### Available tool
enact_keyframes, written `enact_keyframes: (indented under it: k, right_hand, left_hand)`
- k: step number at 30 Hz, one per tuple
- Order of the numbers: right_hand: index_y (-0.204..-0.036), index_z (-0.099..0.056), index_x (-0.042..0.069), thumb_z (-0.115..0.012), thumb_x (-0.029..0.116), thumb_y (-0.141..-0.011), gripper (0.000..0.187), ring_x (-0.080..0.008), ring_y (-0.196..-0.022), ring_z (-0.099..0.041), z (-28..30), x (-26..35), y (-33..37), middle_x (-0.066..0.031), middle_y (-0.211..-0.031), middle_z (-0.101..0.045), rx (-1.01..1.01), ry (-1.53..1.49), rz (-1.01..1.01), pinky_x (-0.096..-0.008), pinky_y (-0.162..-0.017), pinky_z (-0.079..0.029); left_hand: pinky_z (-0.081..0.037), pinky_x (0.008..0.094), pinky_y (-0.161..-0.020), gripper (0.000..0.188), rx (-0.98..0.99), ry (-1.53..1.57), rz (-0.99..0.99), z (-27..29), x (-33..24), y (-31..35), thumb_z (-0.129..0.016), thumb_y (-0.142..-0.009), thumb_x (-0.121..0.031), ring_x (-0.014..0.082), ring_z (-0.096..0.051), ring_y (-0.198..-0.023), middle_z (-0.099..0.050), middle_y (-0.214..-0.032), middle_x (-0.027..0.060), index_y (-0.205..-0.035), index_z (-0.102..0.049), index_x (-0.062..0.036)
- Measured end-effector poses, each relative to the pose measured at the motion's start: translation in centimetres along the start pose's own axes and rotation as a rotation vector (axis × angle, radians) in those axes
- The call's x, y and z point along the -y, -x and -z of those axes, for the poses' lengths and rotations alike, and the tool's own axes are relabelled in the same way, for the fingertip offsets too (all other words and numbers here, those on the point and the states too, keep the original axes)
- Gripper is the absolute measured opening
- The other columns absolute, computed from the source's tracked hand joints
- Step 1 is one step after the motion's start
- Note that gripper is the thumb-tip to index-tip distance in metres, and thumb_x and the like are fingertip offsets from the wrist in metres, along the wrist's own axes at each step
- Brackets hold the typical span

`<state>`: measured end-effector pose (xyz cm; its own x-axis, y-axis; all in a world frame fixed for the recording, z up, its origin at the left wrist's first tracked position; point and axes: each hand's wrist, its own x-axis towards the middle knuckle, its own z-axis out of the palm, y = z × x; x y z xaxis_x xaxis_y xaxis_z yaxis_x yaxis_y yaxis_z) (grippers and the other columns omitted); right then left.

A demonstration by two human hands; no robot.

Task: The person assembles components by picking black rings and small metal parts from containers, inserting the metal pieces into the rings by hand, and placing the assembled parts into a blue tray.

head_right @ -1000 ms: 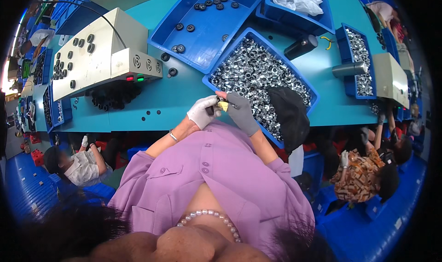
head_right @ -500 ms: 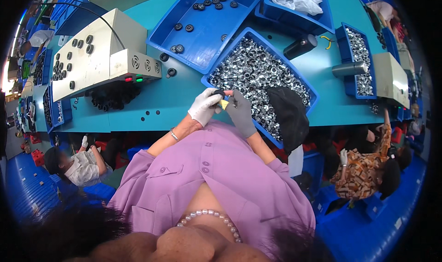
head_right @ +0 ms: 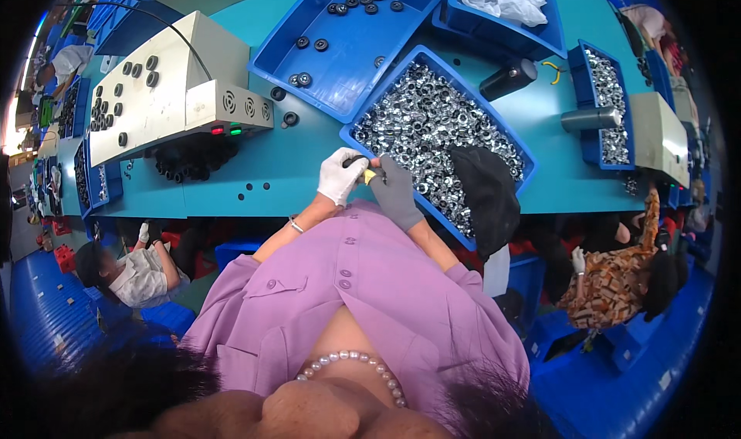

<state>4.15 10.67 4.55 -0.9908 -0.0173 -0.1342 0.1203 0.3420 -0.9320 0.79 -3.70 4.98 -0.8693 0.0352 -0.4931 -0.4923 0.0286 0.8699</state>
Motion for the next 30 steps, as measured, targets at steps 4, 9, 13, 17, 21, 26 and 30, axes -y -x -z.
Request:
enact_keyframes:
  k: [4, 9, 13, 17, 21, 26, 30]
  right_hand:
    - [-0.098, -0.057, 0.001, -0.058, 0.01, -0.088, 0.014, -0.0117, -0.065, -0.058, -1.0, -1.3, 0.2, -0.0065, -0.076, -0.062, 0.072, -0.106, -0.064, -0.0291, -0.059, -0.046]
    - [-0.095, -0.057, 0.002, -0.056, 0.012, -0.09, 0.011, -0.0079, -0.053, -0.05, -1.0, -1.4, -0.1, -0.0008, -0.068, -0.056, 0.113, -0.211, -0.233, -0.0257, -0.048, -0.04]
    - [-0.093, -0.06, 0.002, -0.056, 0.012, -0.09, 0.011, -0.0075, -0.048, -0.049, -0.4, -1.4, 0.0, -0.0007, -0.064, -0.056, 0.078, -0.286, -0.279, -0.0245, -0.044, -0.038]
    - [-0.091, -0.062, 0.003, -0.055, 0.01, -0.091, 0.01, -0.0054, -0.045, -0.048, 1.2, 0.7, -0.9, 0.0006, -0.063, -0.059, 0.067, -0.404, -0.406, -0.023, -0.041, -0.035]
    - [-0.097, -0.064, 0.002, -0.054, 0.012, -0.09, 0.016, -0.003, -0.045, -0.043, 1.3, 0.8, -0.9, 0.0022, -0.062, -0.055, 0.099, -0.412, -0.412, -0.0206, -0.04, -0.031]
    - [-0.094, -0.062, 0.002, -0.056, 0.009, -0.086, 0.012, -0.0079, -0.047, -0.051, 0.7, -1.0, -1.0, -0.0008, -0.063, -0.058, 0.147, -0.278, -0.338, -0.0251, -0.043, -0.038]
    - [-0.09, -0.061, 0.001, -0.057, 0.009, -0.084, 0.011, -0.011, -0.048, -0.053, 0.2, -1.0, -0.7, -0.0046, -0.063, -0.058, 0.115, -0.275, -0.377, -0.028, -0.045, -0.041]
  left_hand:
    - [-0.051, 0.0291, -0.059, 0.014, -0.117, -0.394, -0.368, 0.4, 1.9, 0.1, -0.073, -0.081, -0.012, 0.0143, -0.063, -0.063, -0.066, -0.075, 0.008, -0.086, -0.065, -0.001]
    - [-0.052, 0.0338, -0.065, 0.018, -0.153, -0.505, -0.393, -0.4, 2.0, -1.1, -0.073, -0.08, -0.02, 0.0224, -0.068, -0.07, -0.067, -0.079, 0.0127, -0.081, -0.066, -0.0031]
    - [-0.047, 0.0314, -0.054, 0.026, -0.034, -0.326, -0.145, -0.4, 2.2, -2.0, -0.068, -0.088, -0.027, 0.0178, -0.059, -0.056, -0.063, -0.069, 0.0069, -0.082, -0.066, -0.0022]
    - [-0.029, 0.0246, -0.043, 0.041, 0.226, 0.414, 0.332, 1.2, 0.9, -1.5, -0.055, -0.098, -0.042, 0.0084, -0.042, -0.047, -0.052, -0.062, 0.0016, -0.1, -0.066, -0.0025]
    - [-0.034, 0.0234, -0.044, 0.027, 0.227, 0.161, 0.307, 1.2, 0.5, -1.8, -0.063, -0.095, -0.029, 0.0089, -0.048, -0.05, -0.055, -0.066, -0.0005, -0.098, -0.066, -0.0024]
    - [-0.044, 0.0263, -0.05, 0.017, 0.162, -0.046, 0.196, 0.7, 1.8, -2.1, -0.071, -0.086, -0.02, 0.0114, -0.055, -0.055, -0.064, -0.073, 0.0023, -0.088, -0.067, -0.003]
    - [-0.051, 0.0367, -0.067, 0.016, -0.051, -0.551, -0.354, -0.2, 2.1, -1.4, -0.073, -0.078, -0.015, 0.0257, -0.063, -0.071, -0.063, -0.08, 0.0126, -0.081, -0.064, -0.0026]
